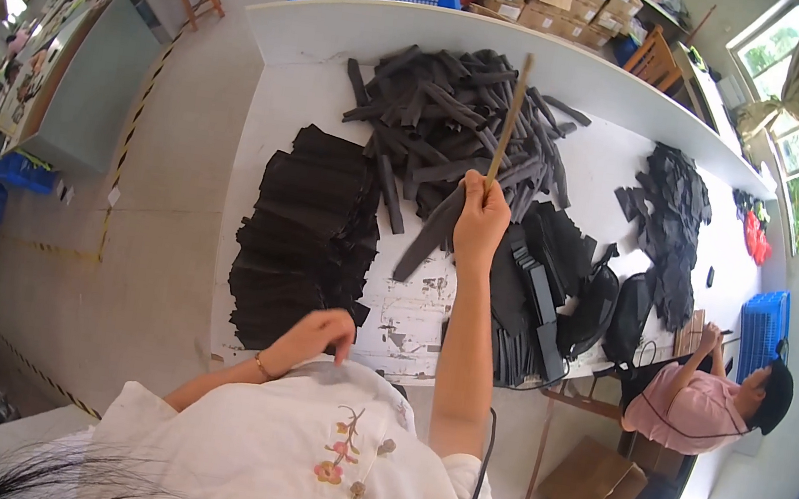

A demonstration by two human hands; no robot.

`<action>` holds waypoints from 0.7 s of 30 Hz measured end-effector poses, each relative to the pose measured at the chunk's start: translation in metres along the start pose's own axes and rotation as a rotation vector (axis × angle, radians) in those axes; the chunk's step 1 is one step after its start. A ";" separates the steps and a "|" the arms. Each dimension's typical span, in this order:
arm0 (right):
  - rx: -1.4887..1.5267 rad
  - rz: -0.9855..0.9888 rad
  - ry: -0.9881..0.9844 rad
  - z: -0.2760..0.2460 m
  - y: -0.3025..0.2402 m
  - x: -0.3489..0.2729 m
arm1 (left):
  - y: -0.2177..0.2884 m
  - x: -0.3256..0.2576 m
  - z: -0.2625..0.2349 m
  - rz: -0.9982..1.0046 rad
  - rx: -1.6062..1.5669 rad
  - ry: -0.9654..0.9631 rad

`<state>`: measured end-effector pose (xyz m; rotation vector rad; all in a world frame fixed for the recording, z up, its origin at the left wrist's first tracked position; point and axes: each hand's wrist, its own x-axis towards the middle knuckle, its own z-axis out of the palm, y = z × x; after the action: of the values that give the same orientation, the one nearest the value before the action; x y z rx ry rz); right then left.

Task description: The person is sliding foam tubes onto a wooden stick at a factory workbench.

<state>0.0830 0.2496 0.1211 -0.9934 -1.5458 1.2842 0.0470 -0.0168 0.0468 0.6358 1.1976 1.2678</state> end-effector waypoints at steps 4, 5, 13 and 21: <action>-0.106 -0.022 -0.374 0.015 -0.003 -0.032 | 0.075 0.037 -0.002 0.537 -0.069 0.512; -0.117 -0.019 -0.429 0.023 -0.003 -0.043 | 0.085 0.049 -0.002 0.537 -0.047 0.486; 0.263 0.254 -0.525 0.018 0.013 -0.088 | 0.071 0.069 -0.029 0.380 -0.431 0.404; 0.202 0.350 -0.606 0.029 0.048 -0.095 | 0.042 0.089 -0.035 0.321 -0.982 0.484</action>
<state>0.0868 0.1589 0.0593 -0.8042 -1.6728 2.0872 -0.0127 0.0688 0.0447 -0.2363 0.6894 2.1305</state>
